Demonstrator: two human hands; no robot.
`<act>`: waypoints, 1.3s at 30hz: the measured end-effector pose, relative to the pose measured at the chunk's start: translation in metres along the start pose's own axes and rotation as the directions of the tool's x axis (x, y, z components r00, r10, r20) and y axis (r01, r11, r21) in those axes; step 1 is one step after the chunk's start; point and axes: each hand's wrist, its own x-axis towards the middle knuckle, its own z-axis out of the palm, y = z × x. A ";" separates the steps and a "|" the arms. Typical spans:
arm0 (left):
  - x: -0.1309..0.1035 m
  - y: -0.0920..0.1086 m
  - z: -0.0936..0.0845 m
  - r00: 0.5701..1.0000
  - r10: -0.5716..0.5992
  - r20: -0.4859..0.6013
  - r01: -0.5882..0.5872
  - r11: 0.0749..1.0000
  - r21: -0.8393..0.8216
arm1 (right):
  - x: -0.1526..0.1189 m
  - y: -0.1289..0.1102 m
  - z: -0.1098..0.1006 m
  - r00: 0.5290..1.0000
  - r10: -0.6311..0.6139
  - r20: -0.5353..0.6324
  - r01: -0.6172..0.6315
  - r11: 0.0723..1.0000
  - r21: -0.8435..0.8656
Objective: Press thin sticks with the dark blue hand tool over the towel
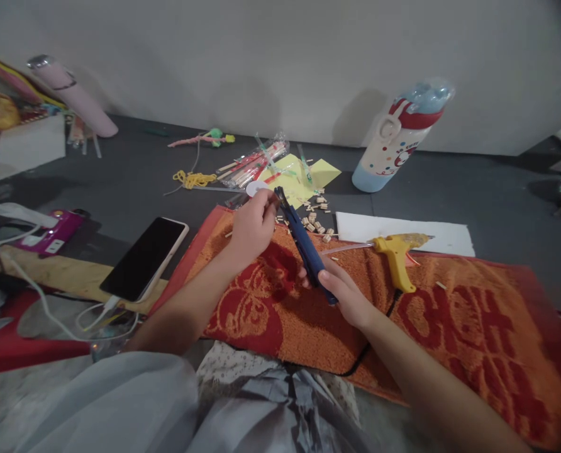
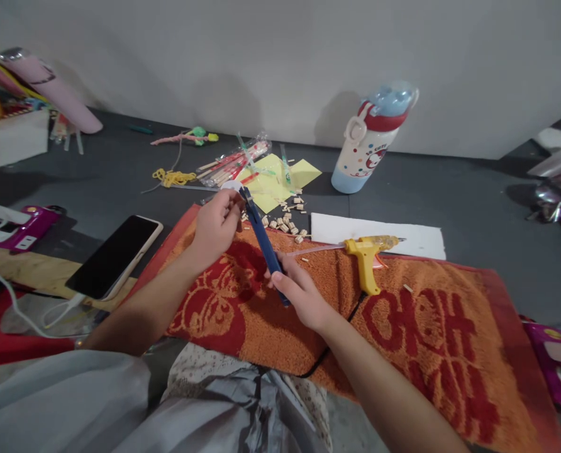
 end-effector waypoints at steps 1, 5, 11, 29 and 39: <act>0.000 0.001 -0.001 1.000 -0.014 0.007 0.014 1.000 -0.004 | 0.000 0.000 0.000 1.000 0.009 0.002 -0.009 1.000 -0.008; 0.000 0.005 -0.004 0.999 -0.050 0.017 0.050 0.999 -0.014 | -0.001 0.002 0.000 0.999 0.030 -0.013 -0.031 0.999 -0.033; -0.001 0.004 -0.003 0.999 -0.043 -0.006 0.043 0.998 0.036 | -0.001 0.000 -0.001 1.000 -0.025 0.002 0.025 0.999 0.033; 0.000 0.010 -0.002 0.988 -0.079 0.131 0.018 0.911 0.413 | -0.001 0.002 -0.003 1.000 -0.009 -0.008 0.010 0.994 0.108; 0.000 -0.001 0.001 0.998 -0.012 0.060 -0.008 0.950 0.313 | 0.001 0.000 -0.002 0.998 0.064 -0.011 -0.061 0.987 0.150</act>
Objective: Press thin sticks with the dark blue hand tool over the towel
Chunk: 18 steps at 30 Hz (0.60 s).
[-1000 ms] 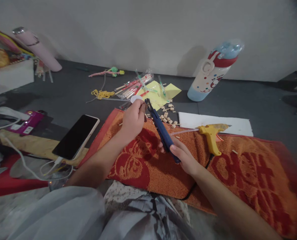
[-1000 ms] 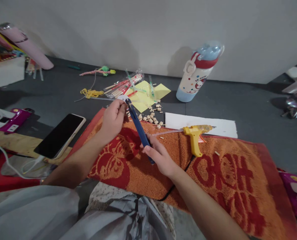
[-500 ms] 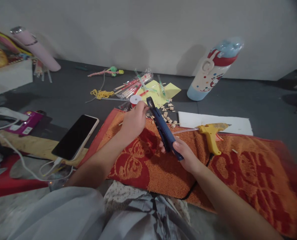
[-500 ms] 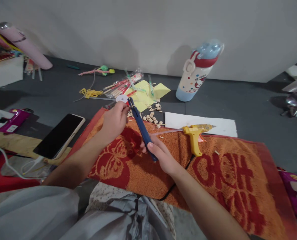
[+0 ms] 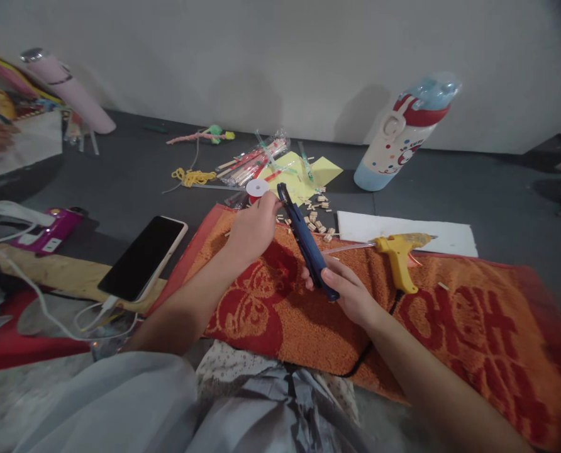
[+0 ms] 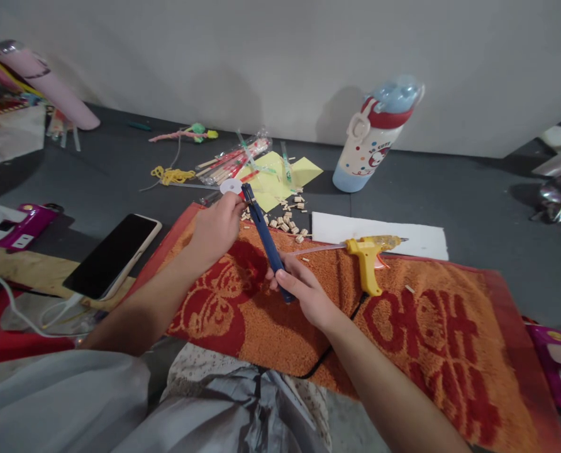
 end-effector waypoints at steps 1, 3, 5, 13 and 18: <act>0.000 0.000 0.000 1.000 0.003 0.001 -0.003 1.000 0.007 | 0.000 0.000 0.000 1.000 0.001 0.001 -0.001 1.000 0.005; -0.001 0.000 0.000 1.000 0.002 0.019 -0.003 0.999 0.033 | 0.000 0.001 0.000 1.000 0.001 0.003 -0.001 1.000 0.015; -0.001 0.000 -0.002 0.999 -0.003 0.042 0.001 0.999 0.052 | 0.000 0.001 0.000 1.000 0.003 0.003 -0.003 1.000 0.017; -0.001 0.000 -0.003 0.998 0.029 0.064 -0.036 0.993 0.114 | 0.001 -0.002 0.001 1.000 -0.001 0.004 0.000 1.000 0.022; 0.000 0.001 -0.004 0.996 0.040 0.078 -0.050 0.988 0.144 | 0.001 0.000 0.002 1.000 0.005 -0.017 -0.004 0.999 0.041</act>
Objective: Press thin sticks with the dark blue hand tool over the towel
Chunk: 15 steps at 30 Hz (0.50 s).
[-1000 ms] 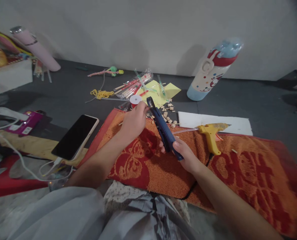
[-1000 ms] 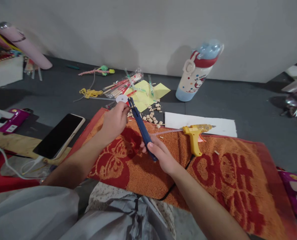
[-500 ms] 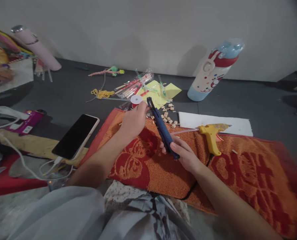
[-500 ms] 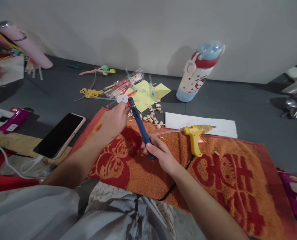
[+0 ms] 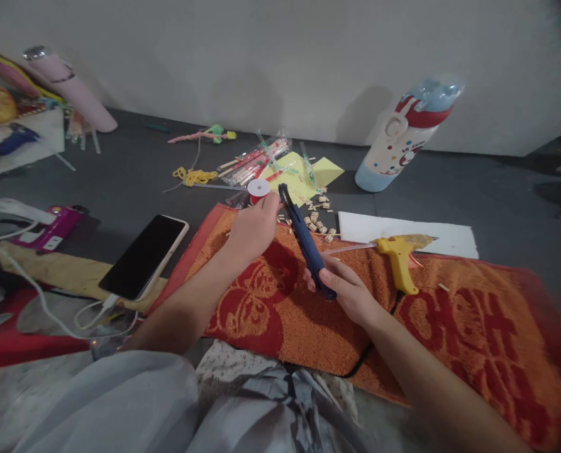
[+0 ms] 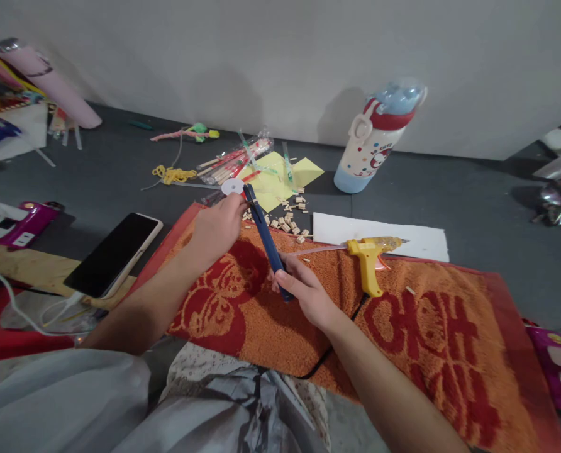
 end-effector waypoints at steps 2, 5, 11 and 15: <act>0.000 0.000 0.000 1.000 0.002 0.002 -0.002 1.000 0.010 | 0.000 0.001 0.000 1.000 0.006 -0.006 -0.006 1.000 0.004; 0.000 0.000 0.001 1.000 0.013 -0.020 -0.013 1.000 0.009 | 0.000 0.001 0.000 1.000 0.002 -0.001 -0.002 1.000 -0.007; 0.000 0.002 0.000 0.999 -0.011 -0.033 0.011 1.000 -0.019 | 0.000 0.000 0.001 1.000 -0.015 -0.005 0.015 1.000 -0.015; 0.000 0.004 -0.004 0.999 -0.029 -0.022 0.027 0.995 -0.092 | 0.000 0.000 0.003 0.999 -0.015 -0.040 0.016 1.000 0.017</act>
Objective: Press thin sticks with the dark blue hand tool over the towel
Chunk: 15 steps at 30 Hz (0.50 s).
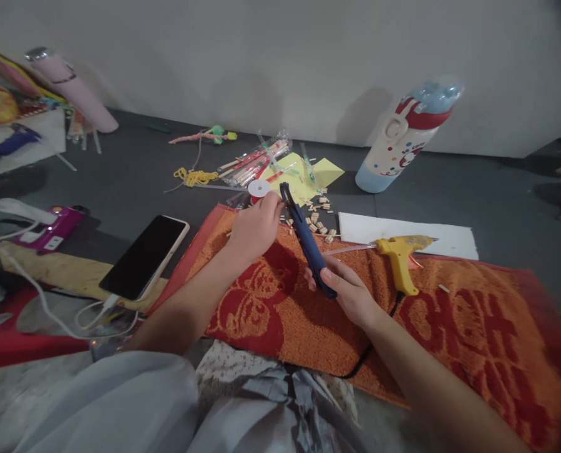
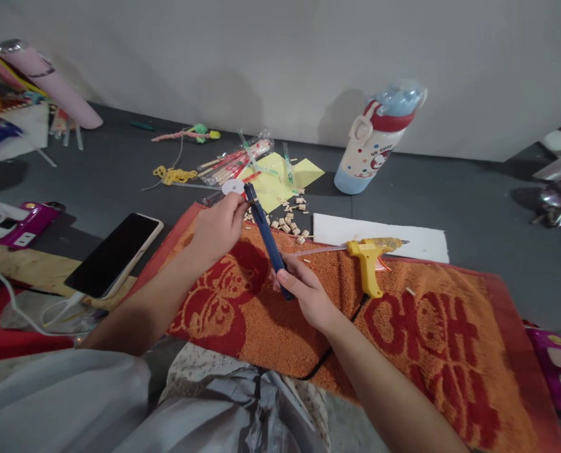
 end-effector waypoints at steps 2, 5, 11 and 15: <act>-0.001 0.001 0.001 1.000 0.003 -0.004 -0.003 0.997 -0.081 | 0.000 0.000 0.001 1.000 0.005 -0.017 -0.005 1.000 0.006; -0.004 0.004 0.007 0.999 0.011 0.033 -0.002 0.962 -0.272 | 0.001 -0.001 0.001 0.999 0.012 -0.048 -0.012 1.000 0.007; -0.018 0.019 0.020 0.944 0.084 0.320 0.152 0.749 -0.645 | 0.004 -0.001 0.000 0.996 -0.028 -0.088 0.027 0.999 -0.017; -0.030 0.032 0.019 0.867 0.179 0.465 0.320 0.515 -0.795 | 0.004 0.003 -0.002 0.987 -0.087 -0.132 0.079 0.995 -0.065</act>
